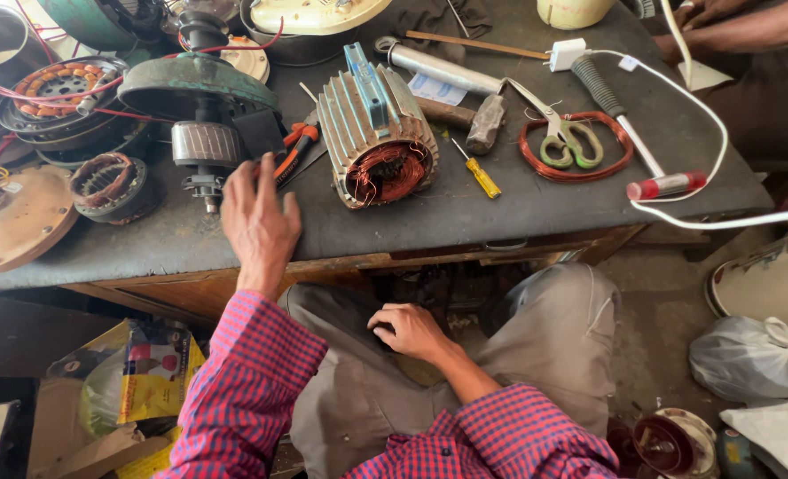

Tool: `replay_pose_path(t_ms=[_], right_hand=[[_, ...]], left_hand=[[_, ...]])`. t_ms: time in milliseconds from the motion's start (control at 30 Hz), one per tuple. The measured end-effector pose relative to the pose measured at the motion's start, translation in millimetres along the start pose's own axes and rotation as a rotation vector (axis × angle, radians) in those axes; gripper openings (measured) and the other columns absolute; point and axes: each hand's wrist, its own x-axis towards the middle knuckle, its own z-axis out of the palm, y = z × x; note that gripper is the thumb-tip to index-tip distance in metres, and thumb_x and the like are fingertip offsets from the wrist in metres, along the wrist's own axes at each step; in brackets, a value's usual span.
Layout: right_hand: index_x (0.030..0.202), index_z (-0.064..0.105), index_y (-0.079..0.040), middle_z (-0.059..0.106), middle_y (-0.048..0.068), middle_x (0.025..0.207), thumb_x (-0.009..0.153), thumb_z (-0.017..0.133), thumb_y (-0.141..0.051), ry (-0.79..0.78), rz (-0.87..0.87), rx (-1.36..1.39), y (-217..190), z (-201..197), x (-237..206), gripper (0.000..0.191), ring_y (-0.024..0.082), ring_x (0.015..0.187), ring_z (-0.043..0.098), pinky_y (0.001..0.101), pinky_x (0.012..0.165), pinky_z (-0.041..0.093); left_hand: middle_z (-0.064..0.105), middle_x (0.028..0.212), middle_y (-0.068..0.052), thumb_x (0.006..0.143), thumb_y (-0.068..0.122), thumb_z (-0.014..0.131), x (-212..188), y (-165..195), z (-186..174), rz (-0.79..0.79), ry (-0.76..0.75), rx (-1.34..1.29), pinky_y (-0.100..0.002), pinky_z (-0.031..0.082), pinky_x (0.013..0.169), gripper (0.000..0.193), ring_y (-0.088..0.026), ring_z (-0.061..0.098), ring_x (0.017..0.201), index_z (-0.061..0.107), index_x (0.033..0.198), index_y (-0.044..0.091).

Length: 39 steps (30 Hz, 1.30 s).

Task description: The person works on a disassembled electric motor stator, using a screwdriver and a rubber mallet to adjust and compact the copper windings. They also use a metal bar and a cylindrical tool to press and align the coils inside the stator.

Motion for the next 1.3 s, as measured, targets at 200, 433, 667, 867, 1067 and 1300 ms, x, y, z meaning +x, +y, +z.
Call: replay_pose_path(t_ms=[200,433,667,867,1067,1300], right_hand=[[0.099,0.076,-0.014,0.072,0.006,0.099,0.087,0.069,-0.025,-0.105,0.073,-0.055,11.8,10.4,2.0,0.019,0.031,0.097,0.067,0.0461,0.08,0.053],[0.102,0.076,-0.014,0.072,0.009,0.102,0.086,0.069,-0.026,-0.167,0.09,-0.074,6.9,6.7,1.0,0.021,0.032,0.102,0.066,0.047,0.083,0.052],[0.102,0.075,-0.013,0.073,0.011,0.106,0.085,0.07,-0.028,-0.193,0.032,-0.093,-0.8,-1.6,-4.9,0.023,0.033,0.106,0.066,0.0465,0.086,0.053],[0.104,0.075,-0.013,0.074,0.013,0.105,0.085,0.072,-0.027,-0.203,-0.004,-0.118,-1.3,-9.7,-15.4,0.024,0.034,0.104,0.068,0.0461,0.086,0.053],[0.106,0.075,-0.012,0.074,0.015,0.103,0.085,0.074,-0.027,-0.202,0.046,-0.122,2.2,-16.3,-30.4,0.026,0.035,0.099,0.069,0.0464,0.083,0.055],[0.109,0.074,-0.007,0.074,0.018,0.106,0.084,0.076,-0.026,-0.167,-0.058,-0.115,-1.7,-53.1,-39.0,0.031,0.036,0.099,0.069,0.0438,0.085,0.055]], left_hand=[[0.061,0.113,-0.018,0.093,0.019,0.073,-2.9,-24.4,-8.8,-0.069,-0.191,0.066,-0.049,0.048,0.09,0.063,-0.036,0.059,0.104,0.053,0.151,0.003],[0.062,0.109,-0.031,0.081,0.026,0.073,15.2,-30.2,-21.6,-0.064,-0.447,0.005,-0.052,0.051,0.09,0.087,-0.046,0.063,0.099,0.038,0.153,-0.006],[0.062,0.115,-0.034,0.076,0.022,0.068,2.6,-1.9,-44.6,-0.2,-0.609,0.073,-0.053,0.055,0.085,0.088,-0.051,0.066,0.096,0.035,0.152,-0.006],[0.069,0.116,-0.03,0.087,0.029,0.065,-45.1,2.3,-62.3,-0.372,-0.546,0.027,-0.053,0.051,0.094,0.073,-0.047,0.065,0.107,0.045,0.153,0.006],[0.06,0.138,-0.027,0.079,0.018,0.081,-120.5,-5.3,-100.7,-0.585,-0.345,-0.772,-0.039,0.044,0.105,0.073,-0.031,0.059,0.129,0.051,0.142,-0.003],[0.047,0.063,0.003,0.081,0.008,0.078,-212.3,50.2,-145.6,-1.13,-0.419,-1.698,-0.022,0.026,0.037,0.033,-0.005,0.038,0.044,0.06,0.109,0.002]])
